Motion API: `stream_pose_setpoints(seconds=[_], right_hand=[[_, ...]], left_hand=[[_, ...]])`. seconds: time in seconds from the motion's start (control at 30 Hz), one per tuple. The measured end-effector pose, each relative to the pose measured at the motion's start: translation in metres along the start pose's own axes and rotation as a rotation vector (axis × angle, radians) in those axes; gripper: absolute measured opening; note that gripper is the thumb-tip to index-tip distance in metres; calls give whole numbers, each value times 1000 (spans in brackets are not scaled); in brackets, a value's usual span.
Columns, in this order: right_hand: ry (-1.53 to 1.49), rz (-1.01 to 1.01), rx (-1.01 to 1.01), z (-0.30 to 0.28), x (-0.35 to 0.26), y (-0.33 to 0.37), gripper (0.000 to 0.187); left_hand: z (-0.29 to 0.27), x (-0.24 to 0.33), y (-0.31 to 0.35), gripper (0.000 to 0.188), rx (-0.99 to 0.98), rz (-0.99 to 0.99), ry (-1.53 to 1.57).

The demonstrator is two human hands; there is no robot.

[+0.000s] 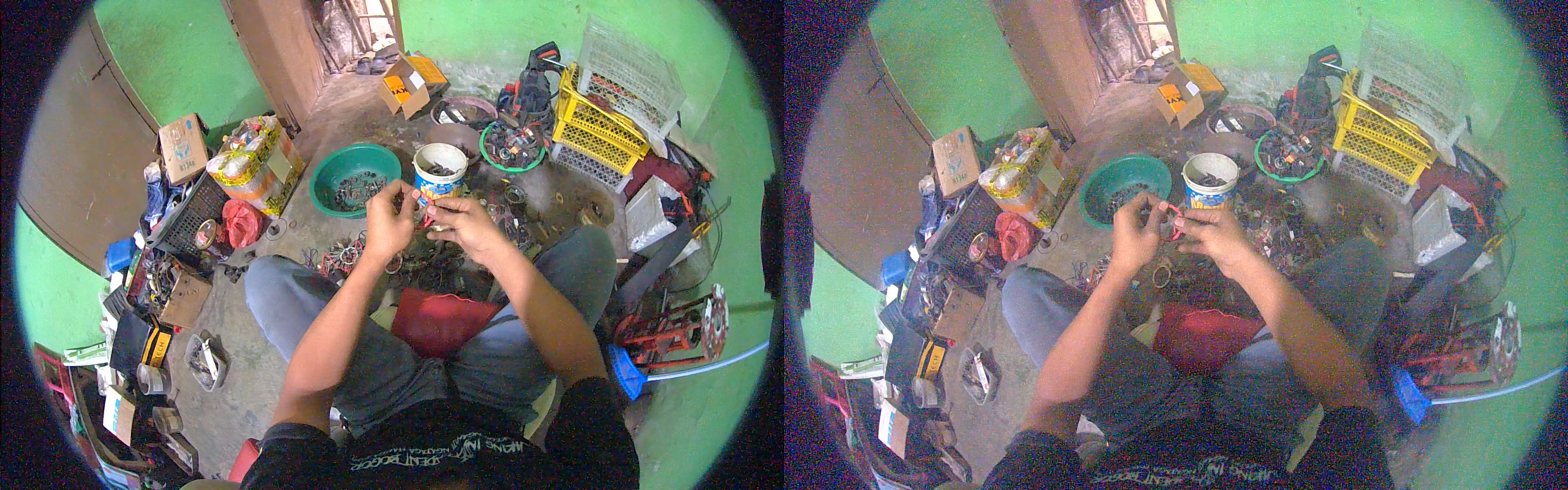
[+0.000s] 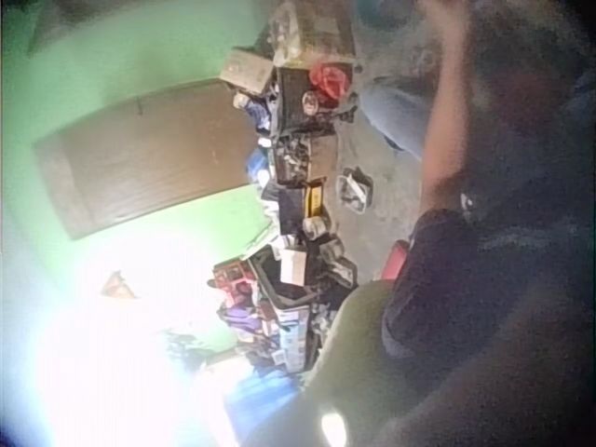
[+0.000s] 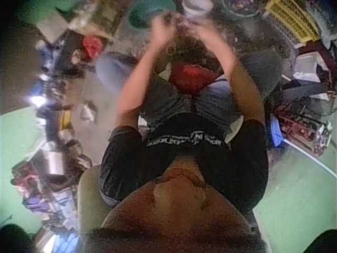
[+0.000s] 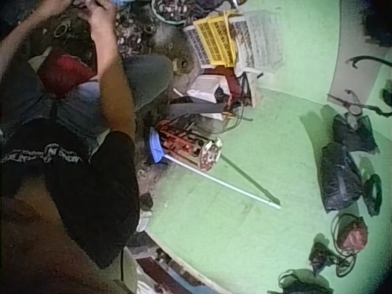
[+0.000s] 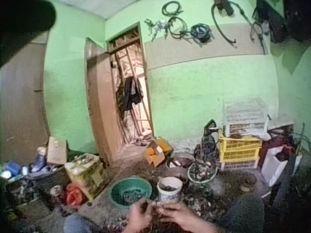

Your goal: The person sits cross-legged and repeatedly twists red and black wires around a small cylindrical component, then places the assembled unit into a white container. The person handles multiple wire pairs one at a time and continues the same assembly pattern throughout the clip.

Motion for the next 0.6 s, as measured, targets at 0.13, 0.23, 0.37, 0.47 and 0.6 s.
stream_pose_setpoints(seconds=[0.13,0.23,0.37,0.47,0.6], right_hand=[[-320,82,-163,4,-13,7,21],[-437,57,-279,1,-12,1,20],[-27,-102,-122,13,-18,4,16],[861,-695,38,5,-21,-1,15],[774,-470,107,1,-21,-4,18]], left_hand=[[2,-7,-3,14,-90,-35,118],[6,-9,-7,16,-145,-90,152],[5,-5,-8,15,-83,-71,98],[3,-5,-10,13,-34,-22,36],[2,-5,-12,13,-74,41,17]])
Point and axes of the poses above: each hand's wrist, its own y-axis away from the middle knuckle, its own z-axis out of the palm, x = y × z, the point moved 3 cm from there along -y, towards the middle knuckle, and after that the axes turned 10 degrees about -z, right-handed, at the moved point
